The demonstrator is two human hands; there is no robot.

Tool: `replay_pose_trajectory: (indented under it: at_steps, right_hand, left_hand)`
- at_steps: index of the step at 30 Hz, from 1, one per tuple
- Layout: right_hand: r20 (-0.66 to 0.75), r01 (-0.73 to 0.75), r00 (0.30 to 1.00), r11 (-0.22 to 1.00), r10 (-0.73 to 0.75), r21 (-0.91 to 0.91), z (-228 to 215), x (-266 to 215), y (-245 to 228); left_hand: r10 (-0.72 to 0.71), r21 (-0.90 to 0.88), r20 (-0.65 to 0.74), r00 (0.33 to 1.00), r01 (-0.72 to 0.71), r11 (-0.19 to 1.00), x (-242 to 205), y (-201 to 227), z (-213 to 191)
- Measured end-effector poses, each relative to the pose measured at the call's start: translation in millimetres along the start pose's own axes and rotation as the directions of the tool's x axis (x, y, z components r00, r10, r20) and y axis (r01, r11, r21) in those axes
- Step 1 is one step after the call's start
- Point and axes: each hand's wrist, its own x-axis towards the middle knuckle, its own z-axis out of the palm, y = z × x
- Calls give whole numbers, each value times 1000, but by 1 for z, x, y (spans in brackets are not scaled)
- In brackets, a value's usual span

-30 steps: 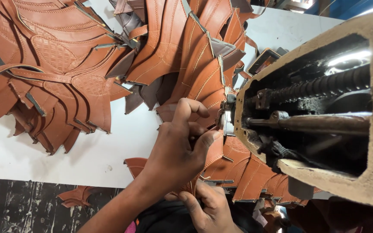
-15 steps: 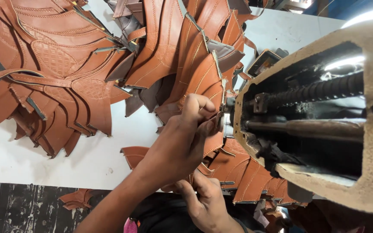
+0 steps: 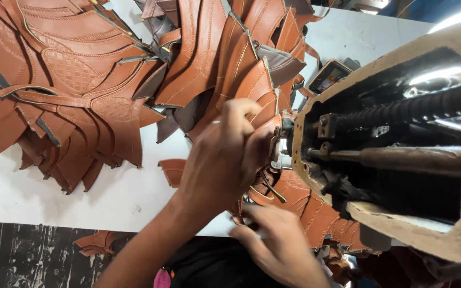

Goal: Stitch together leather components of shoe uppers using an industrial sewing machine.

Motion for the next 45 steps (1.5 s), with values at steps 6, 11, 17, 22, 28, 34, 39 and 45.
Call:
replay_pose_trajectory:
  at_steps: [6, 11, 17, 22, 28, 34, 39, 45]
  right_hand:
    - [-571, -512, 813, 606, 112, -609, -50, -21, 2]
    - [-591, -563, 806, 348, 30, -750, -54, -45, 29]
    - [-724, -255, 689, 926, -29, -279, -53, -82, 34]
    - [-745, -19, 662, 996, 79, 89, -6, -102, 64]
    - [-718, -48, 667, 973, 199, 226, 55, -90, 75]
    - [-610, 51, 746, 890, 268, 453, 90, -85, 76]
    - [-132, -100, 915, 531, 382, 842, 78, -70, 39]
    - [-86, -25, 990, 752, 108, 659, 63, -66, 43]
  left_hand:
    - [282, 289, -133, 950, -235, 928, -44, -18, 9]
    - [184, 443, -142, 973, -104, 890, -31, -54, 14]
    - [312, 395, -250, 917, -197, 897, -23, -104, 49]
    - [220, 281, -78, 972, -190, 941, -22, -71, 16]
    - [244, 213, -137, 960, -212, 954, -53, 9, -22]
    - [-182, -315, 153, 971, 223, 923, -55, 10, 7]
    - [-155, -461, 129, 979, 198, 865, -45, -7, 12]
    - [-145, -410, 48, 988, 152, 900, -34, -6, 7]
